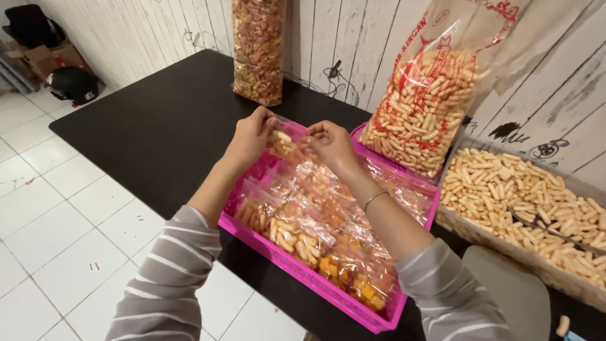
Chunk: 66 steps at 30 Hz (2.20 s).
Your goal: Filling small plastic bags with puffed snacks, weighing them on a digital scale, and organizing the bags into a tray.
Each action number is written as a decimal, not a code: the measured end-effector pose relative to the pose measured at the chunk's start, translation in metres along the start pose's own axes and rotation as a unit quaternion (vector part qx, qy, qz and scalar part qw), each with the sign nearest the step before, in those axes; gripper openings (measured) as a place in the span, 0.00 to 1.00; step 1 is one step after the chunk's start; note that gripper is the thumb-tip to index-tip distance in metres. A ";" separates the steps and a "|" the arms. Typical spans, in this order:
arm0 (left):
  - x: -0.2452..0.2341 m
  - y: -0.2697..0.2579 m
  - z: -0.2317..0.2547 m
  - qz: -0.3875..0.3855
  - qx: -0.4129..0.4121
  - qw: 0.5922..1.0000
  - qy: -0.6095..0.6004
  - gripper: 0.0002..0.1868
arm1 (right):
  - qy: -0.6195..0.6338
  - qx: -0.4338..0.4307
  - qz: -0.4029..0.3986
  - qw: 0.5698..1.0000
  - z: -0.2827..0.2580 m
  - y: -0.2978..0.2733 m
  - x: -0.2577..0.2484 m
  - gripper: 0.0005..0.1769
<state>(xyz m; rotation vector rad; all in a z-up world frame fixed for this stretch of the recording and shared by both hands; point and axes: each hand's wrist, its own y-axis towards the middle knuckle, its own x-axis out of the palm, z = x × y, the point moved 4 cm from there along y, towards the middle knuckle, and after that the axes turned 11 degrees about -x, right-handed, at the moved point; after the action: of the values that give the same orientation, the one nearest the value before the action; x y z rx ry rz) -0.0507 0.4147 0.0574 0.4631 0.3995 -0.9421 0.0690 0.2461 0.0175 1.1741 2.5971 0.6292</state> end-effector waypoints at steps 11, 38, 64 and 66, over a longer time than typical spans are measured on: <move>0.032 0.037 -0.039 0.200 0.032 0.979 -0.016 0.09 | 0.109 -0.014 0.011 0.994 0.032 0.032 0.003 0.21; 0.090 0.034 -0.069 0.259 -0.069 0.909 0.319 0.08 | -0.513 -0.137 -0.288 0.797 0.079 0.014 0.017 0.22; 0.084 0.037 -0.069 0.392 0.091 0.823 0.401 0.20 | -0.418 -0.148 -0.247 0.861 0.043 0.016 0.007 0.32; 0.078 0.028 -0.049 0.428 0.126 0.798 0.405 0.16 | -0.376 -0.180 -0.218 0.882 0.018 0.011 -0.001 0.31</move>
<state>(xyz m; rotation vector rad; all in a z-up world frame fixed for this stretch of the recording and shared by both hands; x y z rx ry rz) 0.0079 0.4021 -0.0179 1.1826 0.7487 0.1542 0.0832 0.2573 0.0062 0.5220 1.8639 0.4100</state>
